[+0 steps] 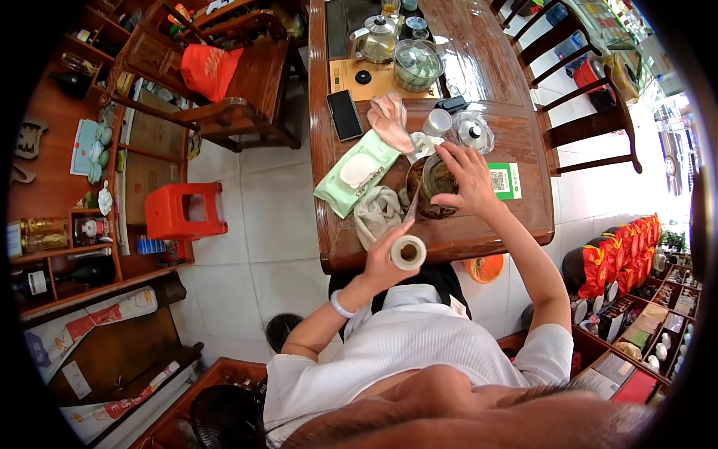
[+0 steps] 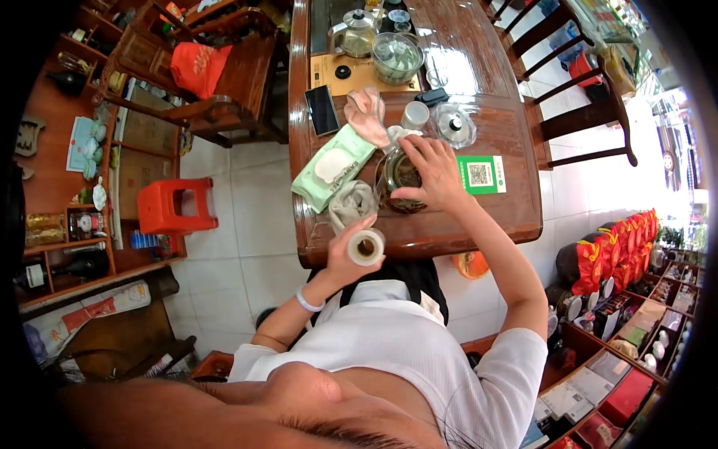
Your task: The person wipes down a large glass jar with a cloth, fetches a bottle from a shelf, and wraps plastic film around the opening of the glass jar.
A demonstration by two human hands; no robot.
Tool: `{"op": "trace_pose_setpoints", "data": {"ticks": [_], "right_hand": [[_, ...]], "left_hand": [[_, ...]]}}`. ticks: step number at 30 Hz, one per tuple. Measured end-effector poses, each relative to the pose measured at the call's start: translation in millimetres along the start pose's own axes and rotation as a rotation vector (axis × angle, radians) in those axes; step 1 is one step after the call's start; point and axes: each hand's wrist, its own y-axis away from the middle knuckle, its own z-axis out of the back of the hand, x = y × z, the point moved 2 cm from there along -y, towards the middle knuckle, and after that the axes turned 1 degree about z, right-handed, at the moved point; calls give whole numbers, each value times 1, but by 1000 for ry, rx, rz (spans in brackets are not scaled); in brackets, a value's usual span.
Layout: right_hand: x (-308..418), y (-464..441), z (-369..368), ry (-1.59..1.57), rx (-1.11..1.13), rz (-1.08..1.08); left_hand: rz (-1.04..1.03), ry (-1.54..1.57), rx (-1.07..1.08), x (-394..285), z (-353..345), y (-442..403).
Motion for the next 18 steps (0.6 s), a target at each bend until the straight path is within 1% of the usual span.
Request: {"op": "trace_pose_setpoints", "data": {"ticks": [1, 3, 5, 7, 8, 11, 16, 18], "right_hand": [[-1, 1, -2, -1, 9, 3], [-6, 2, -6, 15, -3, 14], [-5, 1, -5, 3, -7, 16], [-4, 2, -5, -18, -9, 14], [-4, 2, -5, -27, -14, 1], [-4, 2, -5, -24, -22, -7], [-6, 3, -7, -52, -40, -10], [-11, 2, -9, -153, -59, -31]], "left_hand": [[60, -5, -5, -5, -10, 3], [91, 46, -50, -5, -30, 10], [51, -17, -129, -8, -47, 13], [60, 17, -166, -16, -64, 9], [95, 14, -151, -21, -72, 3], [24, -51, -234, -20, -96, -6], [53, -114, -264, -15, -121, -11], [51, -134, -277, -14, -126, -13]]}}
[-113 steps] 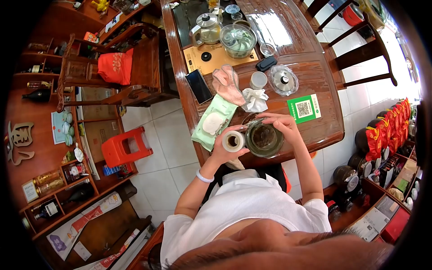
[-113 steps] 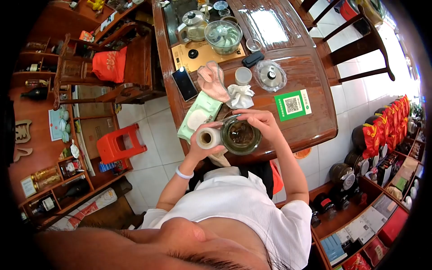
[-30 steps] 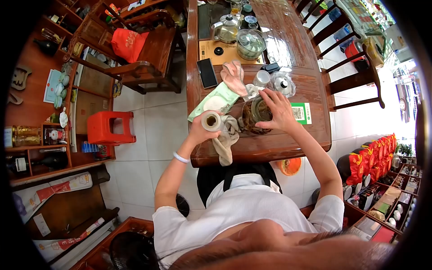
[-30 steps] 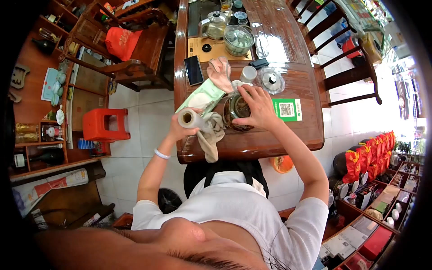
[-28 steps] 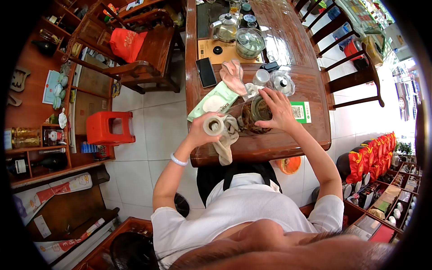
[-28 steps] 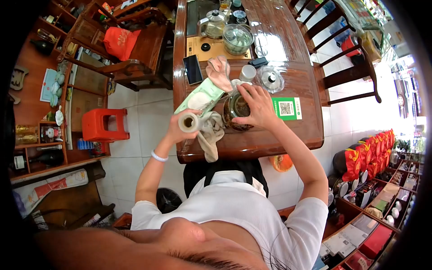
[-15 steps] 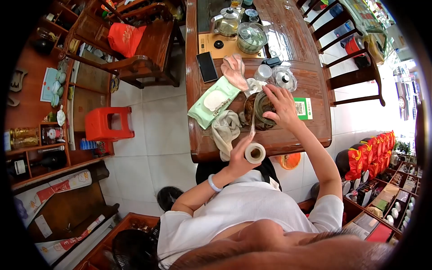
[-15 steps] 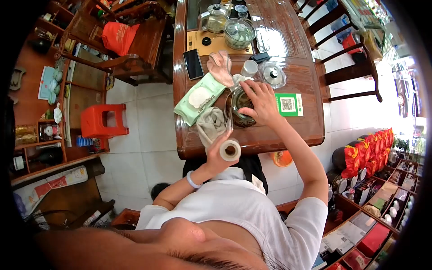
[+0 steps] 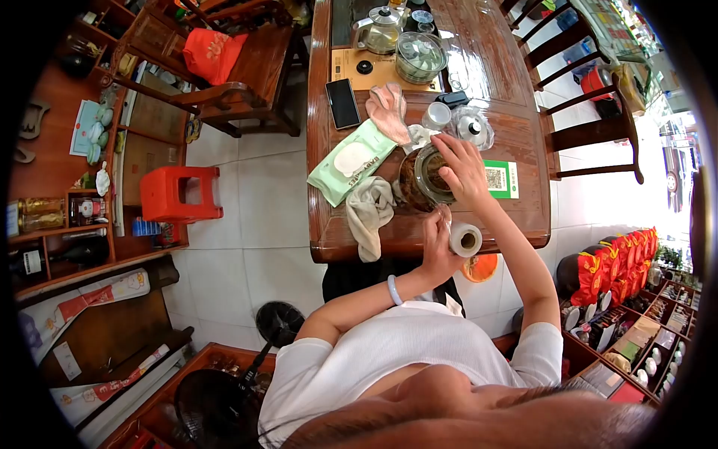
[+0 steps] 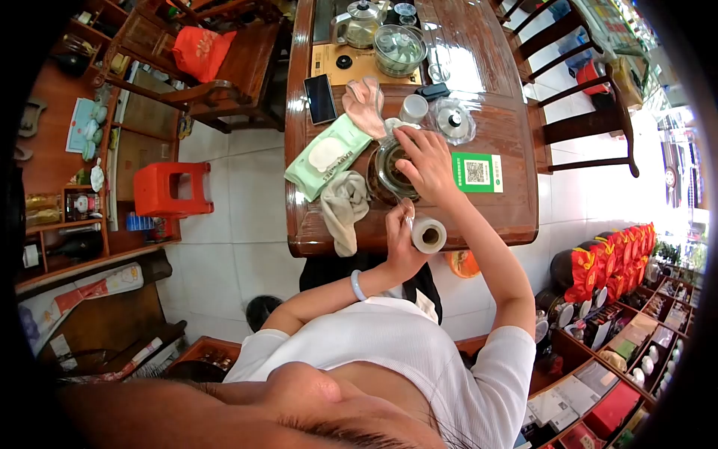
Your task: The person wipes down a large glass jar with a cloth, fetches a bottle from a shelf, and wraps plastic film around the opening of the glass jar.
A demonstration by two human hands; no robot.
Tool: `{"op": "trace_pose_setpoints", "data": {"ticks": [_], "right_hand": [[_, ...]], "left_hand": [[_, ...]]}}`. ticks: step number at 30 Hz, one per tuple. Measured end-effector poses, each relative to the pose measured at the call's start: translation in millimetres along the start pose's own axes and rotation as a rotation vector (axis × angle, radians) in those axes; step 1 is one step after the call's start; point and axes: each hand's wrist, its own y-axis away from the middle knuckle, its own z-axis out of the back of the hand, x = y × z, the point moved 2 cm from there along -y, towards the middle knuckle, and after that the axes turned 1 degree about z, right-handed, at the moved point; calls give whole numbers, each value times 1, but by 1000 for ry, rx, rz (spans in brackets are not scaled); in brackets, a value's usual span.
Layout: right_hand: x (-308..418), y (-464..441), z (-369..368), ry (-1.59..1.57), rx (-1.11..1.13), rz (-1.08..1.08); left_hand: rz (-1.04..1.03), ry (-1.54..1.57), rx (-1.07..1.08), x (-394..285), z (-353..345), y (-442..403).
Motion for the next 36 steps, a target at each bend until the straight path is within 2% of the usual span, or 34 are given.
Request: {"op": "trace_pose_setpoints", "data": {"ticks": [8, 11, 14, 15, 17, 18, 20, 21, 23, 24, 26, 27, 29, 31, 32, 33, 34, 36], "right_hand": [[-8, 3, -1, -206, -59, -36], [-10, 6, 0, -269, -80, -43], [-23, 12, -4, -734, -80, -72], [-25, 19, -3, -741, -99, -75], [-21, 42, 1, -1078, -252, -100], [-16, 61, 3, -1110, -271, -106], [-7, 107, 12, -846, -249, -95], [1, 120, 6, -830, -228, -25], [26, 137, -14, -940, -199, -272], [27, 135, -16, -942, -214, -290], [23, 126, -21, -1219, -175, -433], [17, 127, -24, -1154, -250, -390], [6, 133, -27, -1030, -356, -472], [-4, 131, -18, -1002, -423, -444], [-7, 129, -13, -961, -432, -410], [-10, 127, -8, -920, -441, -376], [-12, 123, -3, -899, -468, -324], [-19, 120, -6, -889, -464, -326]], "left_hand": [[-20, -19, -90, 1, -18, 2], [25, -71, -57, 2, -19, 3], [19, -87, -30, 7, -17, 3], [32, -91, -7, 10, -15, 6], [20, -101, 0, 7, -13, 4], [28, -121, 3, 8, -12, 4], [-1, -167, 41, 10, -10, 5], [17, -192, 50, 10, -9, 7], [-39, -249, 94, 9, -7, 8], [-40, -248, 116, 8, -9, 10], [11, -174, 95, 7, -10, 10], [34, -140, 82, 6, -9, 9], [35, -136, 119, -8, -2, 4], [37, -291, 285, -13, 12, -3], [188, -108, 278, -8, 22, -12], [229, -180, 278, -9, 41, -21], [25, -284, 231, -11, 57, -38], [-166, -501, 289, -21, 72, -76]]}}
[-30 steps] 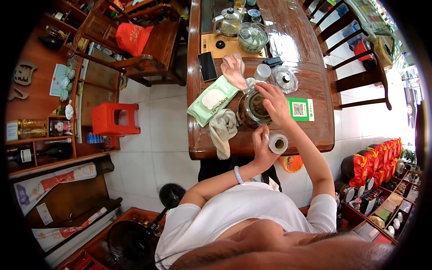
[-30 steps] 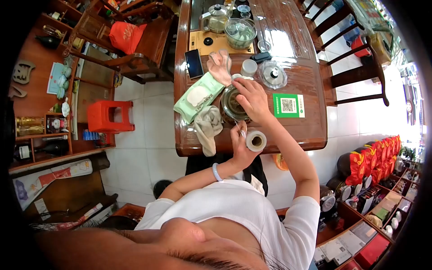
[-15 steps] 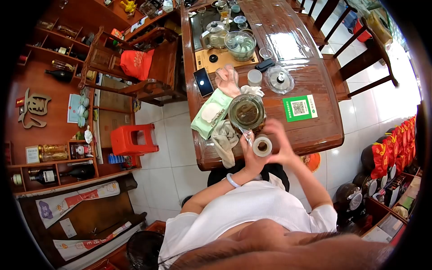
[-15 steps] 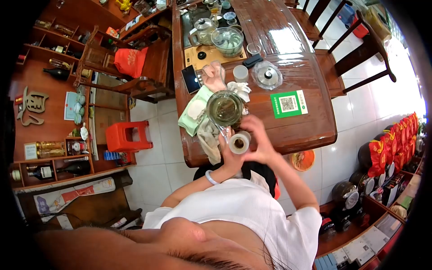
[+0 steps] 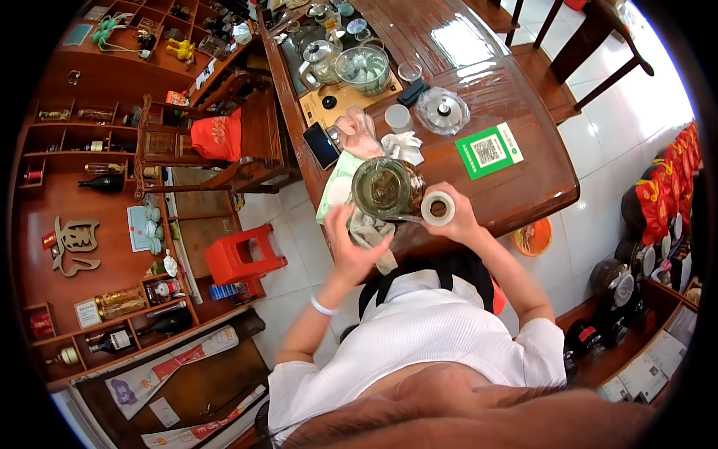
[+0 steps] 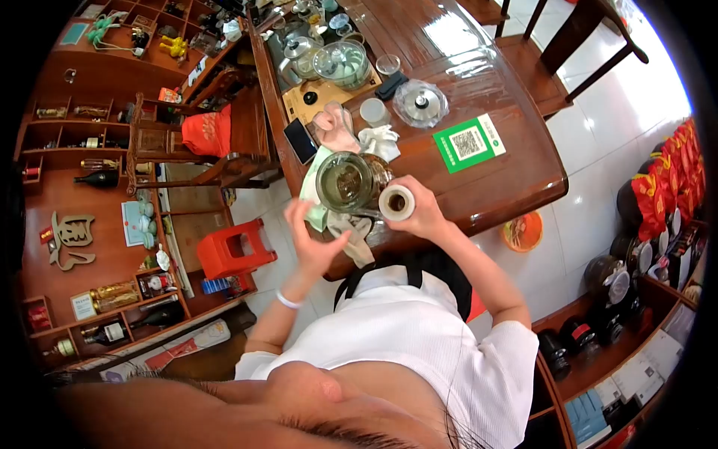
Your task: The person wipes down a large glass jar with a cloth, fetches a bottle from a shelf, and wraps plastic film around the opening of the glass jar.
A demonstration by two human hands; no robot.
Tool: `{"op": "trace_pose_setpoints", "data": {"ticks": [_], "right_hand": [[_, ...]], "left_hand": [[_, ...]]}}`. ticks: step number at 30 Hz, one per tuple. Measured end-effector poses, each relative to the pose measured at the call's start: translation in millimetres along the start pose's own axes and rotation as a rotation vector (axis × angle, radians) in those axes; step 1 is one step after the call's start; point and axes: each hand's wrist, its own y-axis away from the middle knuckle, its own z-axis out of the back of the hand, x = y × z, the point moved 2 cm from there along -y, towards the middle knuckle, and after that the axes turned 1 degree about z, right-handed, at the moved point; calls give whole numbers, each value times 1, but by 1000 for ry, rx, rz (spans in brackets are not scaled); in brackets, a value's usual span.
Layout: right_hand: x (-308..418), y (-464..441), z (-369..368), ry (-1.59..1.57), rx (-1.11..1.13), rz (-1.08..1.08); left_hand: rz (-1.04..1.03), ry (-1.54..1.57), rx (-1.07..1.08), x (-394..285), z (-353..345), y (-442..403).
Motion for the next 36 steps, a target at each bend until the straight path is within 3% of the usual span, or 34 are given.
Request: {"op": "trace_pose_setpoints", "data": {"ticks": [2, 3, 5, 6, 9, 21, 26, 31, 36], "right_hand": [[-1, -6, 2, 15, 23, 31], [0, -9, 3, 12, 18, 28], [0, -14, 7, 7, 33, 47], [-1, -15, 8, 4, 53, 46], [0, -20, 18, 8, 55, 87], [-21, -98, 33, -17, 304, 115], [-25, -130, 24, -34, 520, 104], [-30, -146, 12, -95, 578, 132], [-33, -148, 6, -126, 592, 96]], "left_hand": [[-178, -44, 220, 1, 4, -45], [-180, -45, 226, 4, 1, -61], [-284, -98, 487, 6, -11, -83], [-315, -102, 520, 9, -16, -90], [-248, -55, 697, 14, -28, -93], [-210, 34, 628, 23, -30, -87], [-208, 35, 630, 26, -31, -88], [-280, -170, 668, 11, -30, -85], [-277, -173, 758, 16, -29, -73]]}}
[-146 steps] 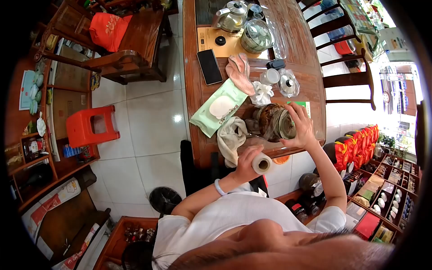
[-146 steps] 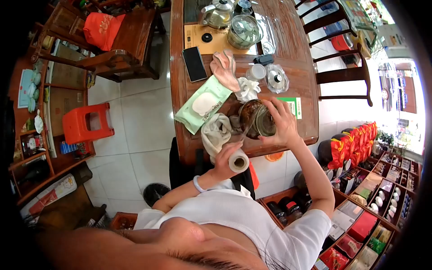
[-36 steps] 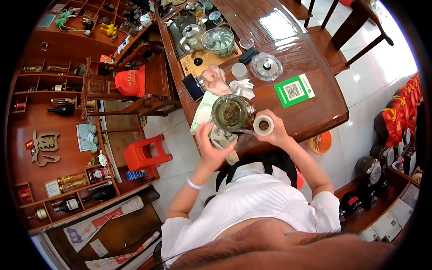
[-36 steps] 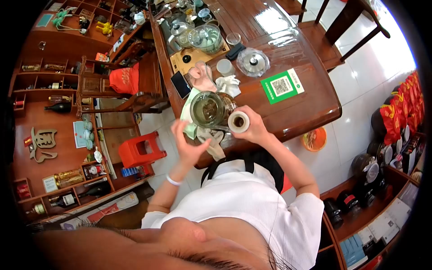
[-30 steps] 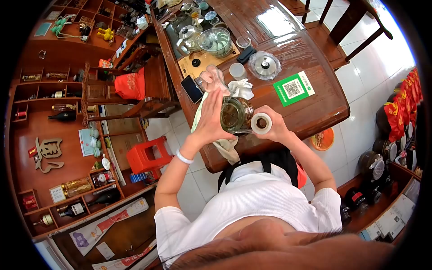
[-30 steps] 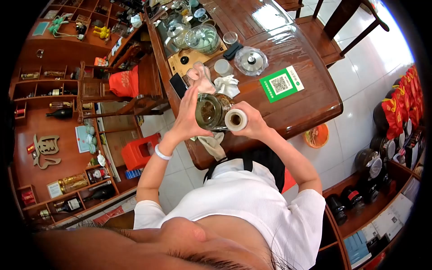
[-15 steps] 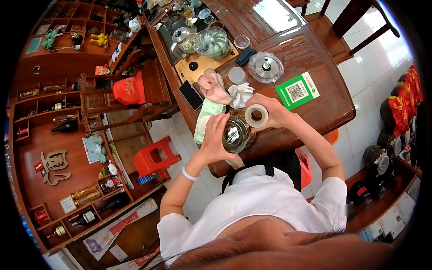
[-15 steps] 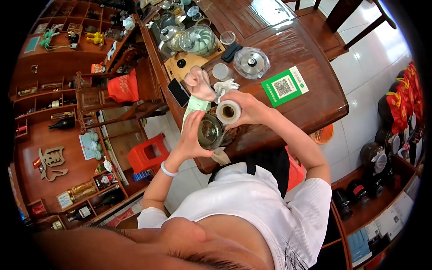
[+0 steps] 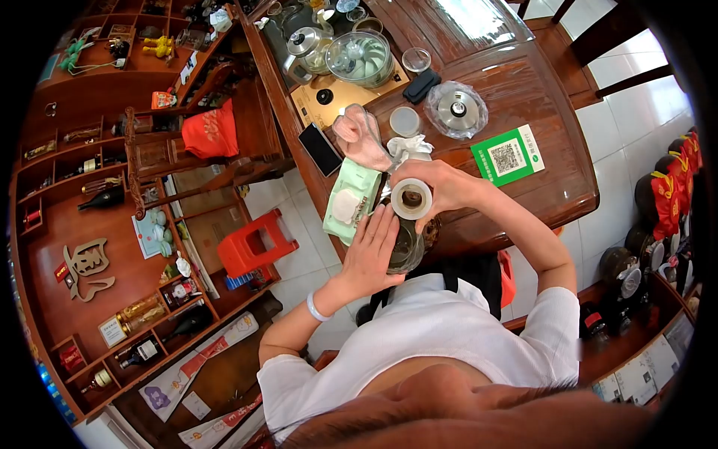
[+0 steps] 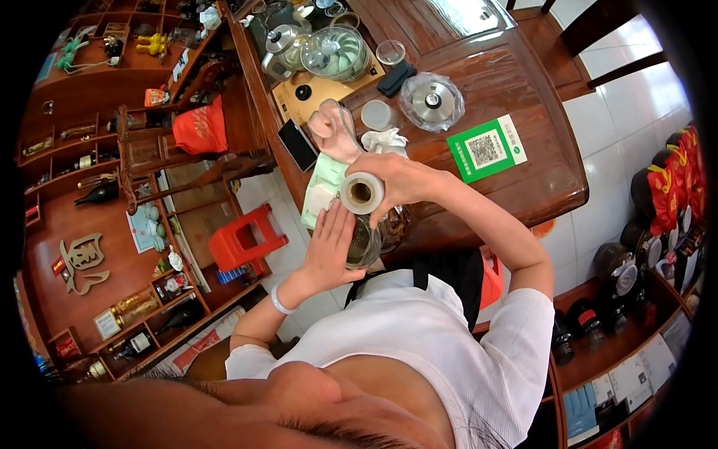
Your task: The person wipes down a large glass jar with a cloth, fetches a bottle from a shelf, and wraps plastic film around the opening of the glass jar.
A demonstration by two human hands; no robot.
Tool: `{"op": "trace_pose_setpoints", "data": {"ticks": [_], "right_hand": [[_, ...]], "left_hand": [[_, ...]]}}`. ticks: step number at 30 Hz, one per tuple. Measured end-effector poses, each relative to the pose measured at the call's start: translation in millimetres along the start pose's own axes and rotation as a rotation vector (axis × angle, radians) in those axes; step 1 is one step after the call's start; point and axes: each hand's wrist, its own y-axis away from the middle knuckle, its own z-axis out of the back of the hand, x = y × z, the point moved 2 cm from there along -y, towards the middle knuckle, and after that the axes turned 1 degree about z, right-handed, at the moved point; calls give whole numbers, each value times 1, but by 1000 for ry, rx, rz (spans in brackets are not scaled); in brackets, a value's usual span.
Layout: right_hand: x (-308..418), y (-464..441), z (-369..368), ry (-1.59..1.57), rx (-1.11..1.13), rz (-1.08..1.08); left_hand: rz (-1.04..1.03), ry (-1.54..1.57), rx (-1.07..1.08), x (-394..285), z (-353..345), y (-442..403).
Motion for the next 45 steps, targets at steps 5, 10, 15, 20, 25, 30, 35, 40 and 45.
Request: {"op": "trace_pose_setpoints", "data": {"ticks": [5, 10, 15, 20, 25, 30, 35, 40, 45], "right_hand": [[-5, -5, -3, -2, 50, -9], [-1, -6, -1, 11, 58, 2], [4, -10, 2, 20, 40, 37], [4, -3, 1, 32, 12, -29], [4, -4, 1, 53, -74, 110], [8, -2, 3, 270, -160, 124], [12, 6, 2, 323, -221, 27], [26, 21, 1, 312, -333, -186], [49, 63, -46, 256, -523, -294]], "left_hand": [[-75, 120, -12, 1, 4, 4], [165, 1261, -279, 53, 8, 16], [94, 1355, -102, 61, 23, -59], [-136, 1235, 326, 60, 35, -105], [17, 1512, 337, 82, 24, -106], [-33, 1204, 307, 70, 19, -109], [-105, 1072, 263, 72, 10, -120], [-146, 1134, 269, 79, 15, -127], [-303, 1018, 189, 87, 6, -131]]}}
